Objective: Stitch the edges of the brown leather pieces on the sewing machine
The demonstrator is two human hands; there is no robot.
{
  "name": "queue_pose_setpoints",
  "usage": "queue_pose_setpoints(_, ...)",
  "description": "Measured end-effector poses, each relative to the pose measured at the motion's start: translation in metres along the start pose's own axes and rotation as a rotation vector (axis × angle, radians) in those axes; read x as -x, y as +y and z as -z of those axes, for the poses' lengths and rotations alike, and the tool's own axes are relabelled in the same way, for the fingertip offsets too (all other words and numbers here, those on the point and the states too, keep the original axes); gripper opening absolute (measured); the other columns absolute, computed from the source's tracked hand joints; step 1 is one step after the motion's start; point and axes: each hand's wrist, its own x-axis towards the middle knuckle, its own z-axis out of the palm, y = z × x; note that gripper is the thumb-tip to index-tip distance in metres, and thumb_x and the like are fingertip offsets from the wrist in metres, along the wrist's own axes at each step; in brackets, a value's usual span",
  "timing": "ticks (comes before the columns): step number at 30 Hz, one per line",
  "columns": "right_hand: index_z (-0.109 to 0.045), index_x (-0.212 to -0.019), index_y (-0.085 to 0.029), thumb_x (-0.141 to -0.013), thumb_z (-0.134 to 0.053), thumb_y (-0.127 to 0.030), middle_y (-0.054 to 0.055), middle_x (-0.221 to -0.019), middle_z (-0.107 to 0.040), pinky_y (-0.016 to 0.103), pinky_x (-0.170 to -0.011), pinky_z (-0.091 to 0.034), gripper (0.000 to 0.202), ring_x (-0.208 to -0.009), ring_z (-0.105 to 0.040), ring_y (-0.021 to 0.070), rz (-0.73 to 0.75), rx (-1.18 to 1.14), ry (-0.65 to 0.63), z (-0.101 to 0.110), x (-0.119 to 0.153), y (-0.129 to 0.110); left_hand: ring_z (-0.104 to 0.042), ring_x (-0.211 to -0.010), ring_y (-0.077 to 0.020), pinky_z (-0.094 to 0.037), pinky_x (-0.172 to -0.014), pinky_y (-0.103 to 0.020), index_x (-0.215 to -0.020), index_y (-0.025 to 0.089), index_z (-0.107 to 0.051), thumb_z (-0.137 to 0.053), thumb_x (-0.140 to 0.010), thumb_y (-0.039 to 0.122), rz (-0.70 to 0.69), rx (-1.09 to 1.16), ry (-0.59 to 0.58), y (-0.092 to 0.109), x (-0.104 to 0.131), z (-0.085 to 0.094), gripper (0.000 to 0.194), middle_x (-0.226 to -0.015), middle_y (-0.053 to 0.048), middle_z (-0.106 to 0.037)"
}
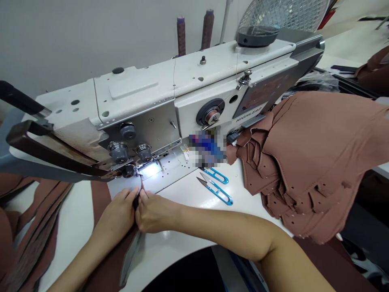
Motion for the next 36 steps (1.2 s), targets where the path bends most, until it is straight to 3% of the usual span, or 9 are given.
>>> queue_pose_setpoints(5, -0.065, -0.093, 0.005, -0.088, -0.047, -0.008, 0.031, -0.096, -0.066, 0.052, -0.085, -0.047, 0.023, -0.089, -0.067, 0.0359, -0.001, -0.018, -0.039, -0.008, -0.002, 0.001, -0.055, -0.093, -0.0222, -0.048, -0.084, -0.033, -0.133, 0.008, -0.051, -0.035, -0.09, 0.005, -0.028, -0.038, 0.026, 0.0, -0.006, 0.001, 0.046, -0.1, -0.012, -0.059)
queue_pose_setpoints(14, -0.064, -0.095, 0.005, -0.091, -0.045, -0.008, 0.032, -0.101, -0.066, 0.051, -0.087, -0.05, 0.023, -0.096, -0.066, 0.0344, 0.025, -0.052, -0.065, -0.005, 0.002, 0.006, -0.058, -0.086, -0.0214, -0.049, -0.083, -0.033, -0.132, 0.018, -0.056, -0.031, -0.085, 0.003, -0.058, -0.054, -0.017, -0.021, -0.012, 0.01, 0.055, -0.091, -0.008, -0.059)
queue_pose_setpoints(24, -0.065, -0.093, 0.003, -0.091, -0.043, -0.007, 0.029, -0.101, -0.067, 0.052, -0.087, -0.049, 0.024, -0.098, -0.066, 0.0361, 0.012, 0.01, -0.017, -0.012, 0.002, 0.008, -0.058, -0.096, -0.0253, -0.048, -0.087, -0.037, -0.128, 0.012, -0.058, -0.031, -0.083, 0.0, -0.068, -0.072, -0.041, -0.009, -0.017, 0.018, 0.053, -0.096, -0.012, -0.061)
queue_pose_setpoints(29, -0.065, -0.093, 0.002, -0.091, -0.042, -0.006, 0.028, -0.102, -0.067, 0.053, -0.088, -0.048, 0.025, -0.098, -0.066, 0.0358, -0.004, 0.033, 0.004, -0.012, 0.001, 0.008, -0.058, -0.096, -0.0224, -0.047, -0.088, -0.034, -0.125, 0.014, -0.058, -0.033, -0.082, -0.002, -0.067, -0.038, -0.024, -0.009, -0.023, 0.02, 0.052, -0.098, -0.01, -0.062)
queue_pose_setpoints(36, -0.064, -0.101, 0.008, -0.092, -0.04, -0.006, 0.031, -0.105, -0.065, 0.051, -0.092, -0.048, 0.029, -0.101, -0.065, 0.0347, -0.054, 0.002, 0.009, -0.015, -0.002, 0.01, -0.057, -0.095, -0.0232, -0.046, -0.091, -0.036, -0.109, 0.013, -0.062, -0.036, -0.084, 0.002, -0.129, -0.025, 0.081, -0.011, -0.027, 0.008, 0.037, -0.098, -0.011, -0.062)
